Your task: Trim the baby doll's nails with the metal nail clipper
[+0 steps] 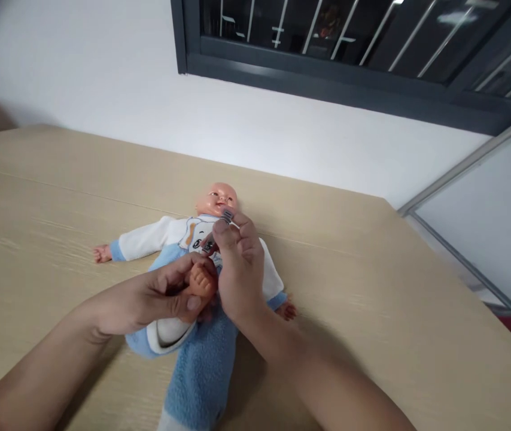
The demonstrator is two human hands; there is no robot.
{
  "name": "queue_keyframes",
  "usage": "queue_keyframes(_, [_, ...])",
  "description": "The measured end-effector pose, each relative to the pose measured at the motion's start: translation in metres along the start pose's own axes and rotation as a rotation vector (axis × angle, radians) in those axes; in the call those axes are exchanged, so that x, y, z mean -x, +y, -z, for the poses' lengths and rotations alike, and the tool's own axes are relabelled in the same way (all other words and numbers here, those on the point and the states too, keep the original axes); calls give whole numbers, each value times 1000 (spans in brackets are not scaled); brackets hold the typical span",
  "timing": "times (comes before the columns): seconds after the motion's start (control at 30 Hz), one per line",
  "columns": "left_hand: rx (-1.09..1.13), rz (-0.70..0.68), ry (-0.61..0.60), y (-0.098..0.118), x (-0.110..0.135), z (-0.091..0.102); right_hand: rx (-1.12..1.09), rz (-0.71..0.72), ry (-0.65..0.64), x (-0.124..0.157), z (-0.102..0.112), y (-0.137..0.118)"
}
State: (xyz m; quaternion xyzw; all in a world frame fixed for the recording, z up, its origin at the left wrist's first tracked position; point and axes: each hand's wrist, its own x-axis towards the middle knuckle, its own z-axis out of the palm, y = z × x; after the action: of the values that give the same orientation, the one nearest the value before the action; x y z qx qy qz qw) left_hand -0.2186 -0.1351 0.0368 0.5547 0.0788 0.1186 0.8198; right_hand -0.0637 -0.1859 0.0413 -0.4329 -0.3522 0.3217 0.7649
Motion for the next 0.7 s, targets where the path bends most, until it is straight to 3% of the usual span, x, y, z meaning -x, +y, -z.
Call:
queue_keyframes(0.13, [43,-53,189,-3,-2,-1,52,187,-15,-7,8,-13])
queue_keyframes(0.2, [29,-72,264,-2,-5,-2,85,214,-38,-8,10,-20])
queue_keyframes(0.4, [79,-44,348,-1,-10,-4,172,77,-46,-3,7,-19])
queue_keyframes(0.7, [176,-53,338,-1,-8,-5,94,-79,21,-6,3,-14])
